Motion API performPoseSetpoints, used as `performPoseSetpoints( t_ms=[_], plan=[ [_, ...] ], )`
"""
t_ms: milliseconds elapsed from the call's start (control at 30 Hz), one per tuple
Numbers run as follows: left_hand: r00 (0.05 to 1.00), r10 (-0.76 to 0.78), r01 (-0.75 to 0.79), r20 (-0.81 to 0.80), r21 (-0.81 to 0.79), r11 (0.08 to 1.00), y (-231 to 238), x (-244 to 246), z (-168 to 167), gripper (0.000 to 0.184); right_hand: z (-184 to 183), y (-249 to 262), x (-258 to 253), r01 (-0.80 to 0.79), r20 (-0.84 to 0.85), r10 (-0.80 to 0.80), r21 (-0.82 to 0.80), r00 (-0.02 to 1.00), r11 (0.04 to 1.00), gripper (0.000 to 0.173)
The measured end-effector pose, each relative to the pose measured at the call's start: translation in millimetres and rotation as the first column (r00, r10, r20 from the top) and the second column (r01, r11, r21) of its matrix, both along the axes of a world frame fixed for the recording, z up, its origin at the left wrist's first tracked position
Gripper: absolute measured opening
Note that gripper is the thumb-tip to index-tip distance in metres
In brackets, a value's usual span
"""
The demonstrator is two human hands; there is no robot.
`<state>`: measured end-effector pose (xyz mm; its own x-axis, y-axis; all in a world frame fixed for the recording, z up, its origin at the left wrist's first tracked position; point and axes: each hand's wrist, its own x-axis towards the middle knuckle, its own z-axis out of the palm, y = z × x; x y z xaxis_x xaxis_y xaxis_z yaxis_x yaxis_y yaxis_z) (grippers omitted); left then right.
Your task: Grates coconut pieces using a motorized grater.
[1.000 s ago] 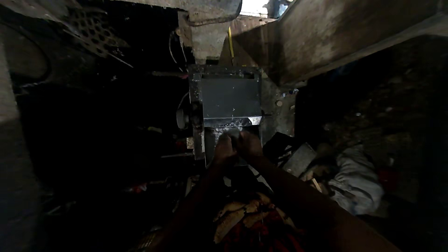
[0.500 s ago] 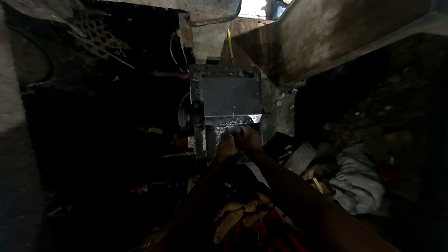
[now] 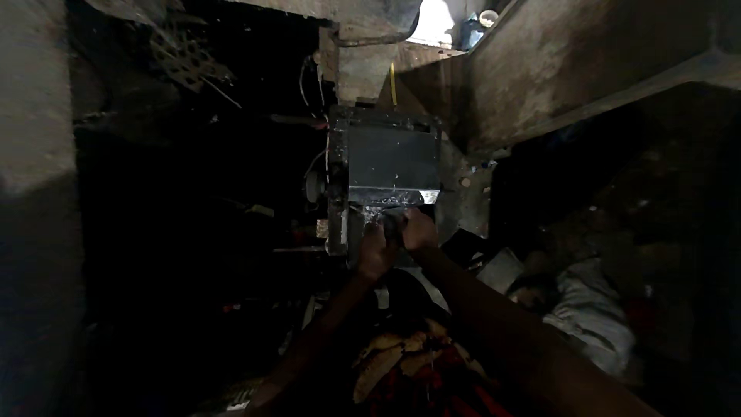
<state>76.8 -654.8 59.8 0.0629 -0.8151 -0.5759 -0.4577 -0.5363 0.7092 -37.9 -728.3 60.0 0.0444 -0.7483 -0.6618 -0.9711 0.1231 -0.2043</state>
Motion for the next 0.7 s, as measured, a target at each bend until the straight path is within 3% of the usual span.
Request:
performPoseSetpoints(
  t_ms=[133,267,333,367,433,500,567,633,700],
  plan=[
    [0.962,-0.226,0.213,0.152,0.099,0.972,0.5,-12.8,21.4,0.042,20.4,9.3,-13.8,-0.322,0.142,0.324,-0.035,0.935,0.946,0.039],
    [0.959,0.005,0.041,0.283,-0.159,0.986,5.8,-30.6,51.2,0.053,65.9,-17.8,-21.8,-0.371,0.146,0.378,-0.074,0.914,0.926,0.032],
    [0.971,0.012,0.031,0.239,-0.178,0.984,16.4,-24.9,56.6,0.05,82.7,-33.0,-21.6,-0.383,0.257,0.394,-0.094,0.883,0.919,0.03],
    [0.981,-0.008,0.04,0.192,-0.16,0.986,27.4,-19.6,61.2,0.043,80.9,-37.5,-21.6,-0.449,0.284,0.465,-0.123,0.839,0.885,0.029],
    [0.992,-0.003,0.022,0.128,-0.147,0.989,61.9,-16.1,61.0,0.037,70.3,-38.0,-22.1,-0.656,0.13,0.665,-0.112,0.735,0.747,0.031],
    [0.982,0.129,-0.11,0.141,-0.14,0.984,105.2,-12.9,57.4,0.04,61.8,-38.1,-22.3,-0.738,0.068,0.752,-0.148,0.656,0.658,0.033],
    [0.905,0.37,-0.341,0.212,-0.16,0.926,162.4,-15.2,49.8,0.042,65.0,-33.0,-17.2,-0.727,0.098,0.756,-0.221,0.647,0.65,0.039],
    [0.762,0.57,-0.561,0.306,-0.128,0.818,221.2,-19.8,40.5,0.045,68.9,-28.5,-11.3,-0.736,0.072,0.758,-0.198,0.648,0.648,0.042],
    [0.585,0.698,-0.748,0.413,-0.058,0.661,277.4,-22.2,32.4,0.046,64.9,-27.0,-6.4,-0.735,0.046,0.769,-0.263,0.637,0.625,0.057]
  ],
)
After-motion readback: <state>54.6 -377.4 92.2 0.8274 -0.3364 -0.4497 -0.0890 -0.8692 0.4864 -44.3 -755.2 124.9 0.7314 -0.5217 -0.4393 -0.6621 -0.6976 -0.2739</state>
